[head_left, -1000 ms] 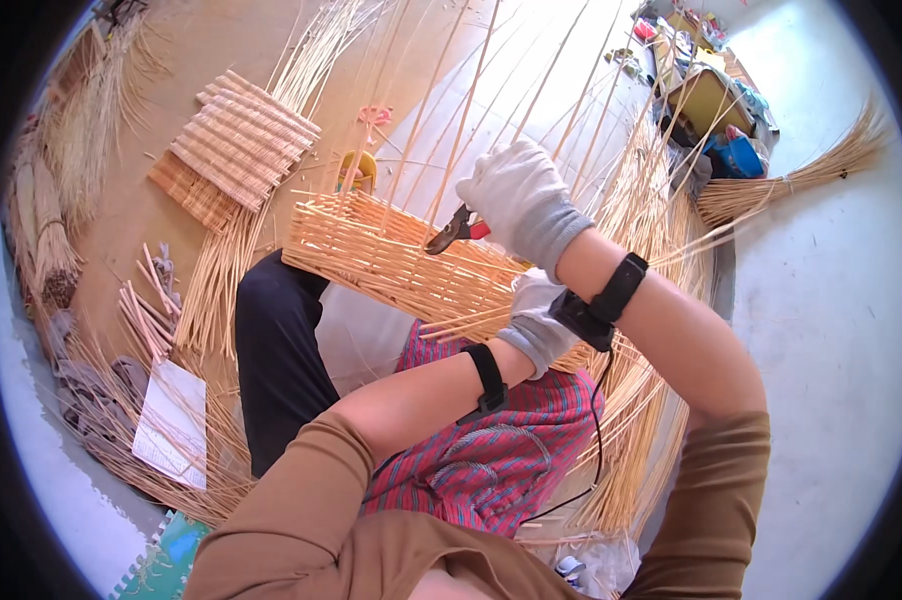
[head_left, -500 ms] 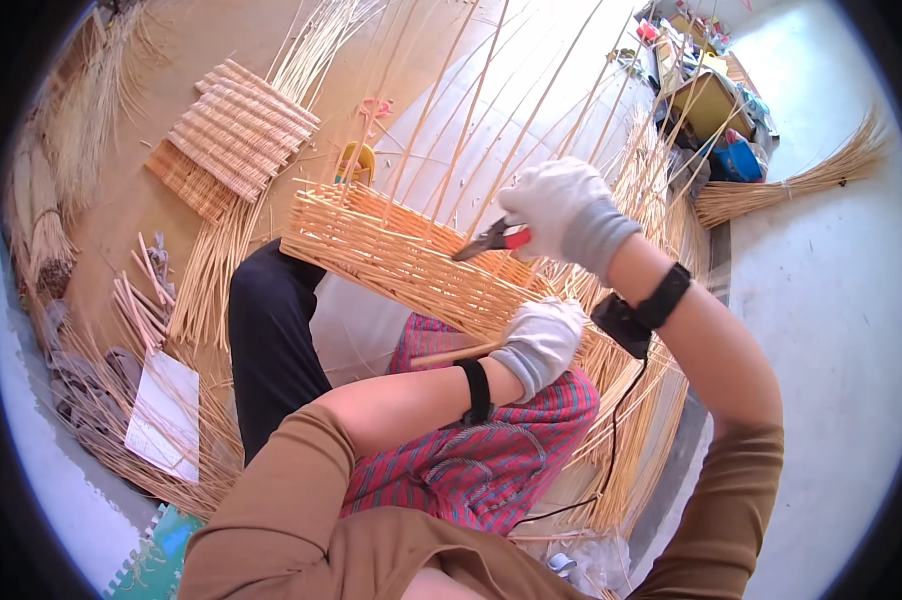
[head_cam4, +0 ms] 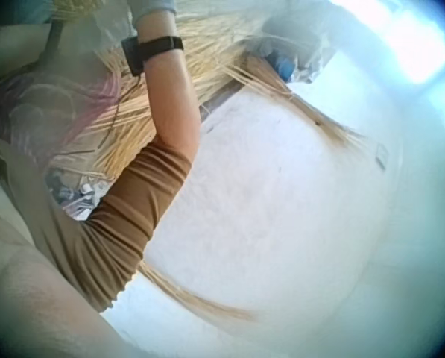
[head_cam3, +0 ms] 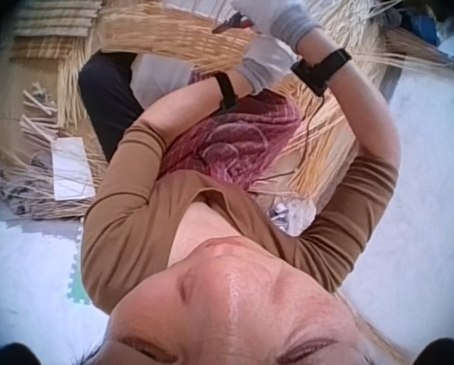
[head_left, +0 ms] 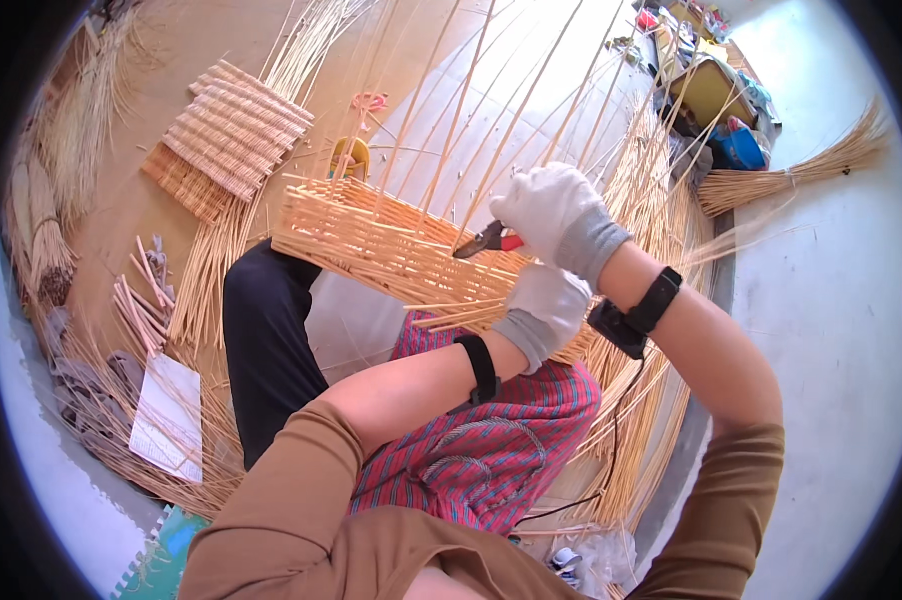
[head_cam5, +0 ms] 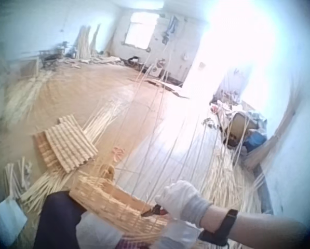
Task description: The recorder weaves and assembles a wicker basket on a workshop floor.
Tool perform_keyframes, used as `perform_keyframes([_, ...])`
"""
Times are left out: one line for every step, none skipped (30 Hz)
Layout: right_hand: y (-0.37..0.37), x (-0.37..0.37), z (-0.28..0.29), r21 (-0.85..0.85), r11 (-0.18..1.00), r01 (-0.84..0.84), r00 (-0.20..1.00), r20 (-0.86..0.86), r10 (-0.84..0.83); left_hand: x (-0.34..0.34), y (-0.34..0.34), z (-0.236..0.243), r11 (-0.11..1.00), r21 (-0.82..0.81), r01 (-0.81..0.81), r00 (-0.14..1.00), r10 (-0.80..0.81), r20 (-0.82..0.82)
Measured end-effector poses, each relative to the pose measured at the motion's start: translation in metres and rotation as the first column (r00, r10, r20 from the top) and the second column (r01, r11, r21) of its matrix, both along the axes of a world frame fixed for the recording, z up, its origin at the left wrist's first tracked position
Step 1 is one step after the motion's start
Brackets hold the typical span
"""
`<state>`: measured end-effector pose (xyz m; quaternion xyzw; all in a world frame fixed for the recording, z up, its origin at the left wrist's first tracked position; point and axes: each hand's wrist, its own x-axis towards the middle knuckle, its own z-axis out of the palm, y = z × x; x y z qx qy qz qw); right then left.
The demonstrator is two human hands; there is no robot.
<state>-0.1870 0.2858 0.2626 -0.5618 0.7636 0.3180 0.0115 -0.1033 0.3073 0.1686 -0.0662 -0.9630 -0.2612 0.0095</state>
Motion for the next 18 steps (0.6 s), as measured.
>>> perform_keyframes([0.003, -0.003, 0.009, 0.042, 0.999, 0.025, 0.995, 0.096, -0.029, 0.001, 0.007, -0.003, 1.000, 0.001, 0.000, 1.000, 0.000, 0.002])
perform_keyframes([0.008, -0.007, 0.018, 0.087, 0.995, 0.047, 0.980, 0.190, -0.063, 0.002, 0.021, -0.008, 0.996, -0.083, -0.042, 0.993, 0.032, -0.111])
perform_keyframes([0.016, -0.012, 0.025, 0.106, 0.991, 0.079, 0.972, 0.211, -0.100, 0.006, 0.028, -0.004, 0.983, -0.159, -0.089, 0.973, 0.052, -0.223])
perform_keyframes([0.024, -0.017, 0.026, 0.109, 0.991, 0.082, 0.971, 0.214, -0.104, 0.007, 0.032, -0.002, 0.984, -0.157, -0.084, 0.975, 0.048, -0.219])
perform_keyframes([0.030, -0.021, 0.027, 0.106, 0.994, 0.015, 0.990, 0.135, -0.030, 0.009, 0.037, 0.000, 0.996, -0.086, -0.024, 0.995, 0.015, -0.101])
perform_keyframes([0.033, -0.023, 0.030, 0.108, 0.993, -0.052, 0.998, 0.049, 0.047, 0.010, 0.037, 0.006, 1.000, -0.010, 0.028, 1.000, -0.028, 0.009])
perform_keyframes([0.033, -0.019, 0.027, 0.109, 0.993, -0.037, 0.999, 0.020, 0.035, 0.011, 0.039, 0.001, 1.000, 0.012, -0.002, 1.000, 0.003, -0.020])
perform_keyframes([0.030, -0.016, 0.023, 0.107, 0.994, -0.036, 0.999, 0.018, 0.034, 0.005, 0.049, -0.018, 1.000, 0.011, -0.001, 1.000, 0.001, -0.022])
perform_keyframes([0.022, -0.011, 0.015, 0.132, 0.990, -0.039, 0.999, -0.001, 0.039, -0.003, 0.061, -0.047, 1.000, 0.015, -0.019, 0.999, 0.020, -0.043])
perform_keyframes([0.022, -0.010, 0.009, 0.162, 0.986, -0.029, 0.999, -0.018, 0.032, -0.006, 0.065, -0.052, 0.999, 0.025, -0.025, 0.998, 0.027, -0.063])
perform_keyframes([0.027, -0.014, 0.006, 0.091, 0.991, -0.095, 0.995, -0.008, 0.096, -0.006, 0.069, -0.058, 0.999, 0.024, -0.022, 0.998, 0.024, -0.063])
perform_keyframes([0.031, -0.014, 0.004, 0.091, 0.992, -0.089, 0.996, -0.007, 0.090, -0.004, 0.067, -0.053, 1.000, 0.016, 0.000, 0.987, 0.003, -0.161])
perform_keyframes([0.035, -0.014, 0.003, 0.066, 0.995, -0.080, 0.997, -0.006, 0.081, -0.002, 0.064, -0.048, 1.000, 0.007, 0.022, 0.966, -0.020, -0.258])
perform_keyframes([0.039, -0.014, 0.001, 0.043, 0.997, -0.070, 0.998, -0.006, 0.070, -0.004, 0.062, -0.043, 1.000, 0.007, 0.030, 0.966, -0.027, -0.257])
perform_keyframes([0.042, -0.013, -0.001, 0.041, 0.997, -0.066, 0.998, -0.008, 0.067, -0.010, 0.057, -0.040, 0.997, -0.061, 0.046, 0.987, -0.055, -0.148])
perform_keyframes([0.046, -0.010, -0.004, 0.061, 0.998, 0.002, 1.000, 0.011, -0.002, -0.013, 0.055, -0.036, 0.990, -0.126, 0.070, 0.996, -0.076, -0.037])
perform_keyframes([0.051, -0.010, -0.006, 0.082, 0.994, 0.071, 0.997, 0.029, -0.074, -0.009, 0.055, -0.033, 0.999, -0.041, -0.014, 0.994, 0.009, -0.110])
perform_keyframes([0.059, -0.012, 0.001, 0.089, 0.992, 0.086, 0.996, 0.022, -0.089, -0.006, 0.062, -0.024, 0.999, -0.034, 0.001, 0.993, -0.005, -0.116])
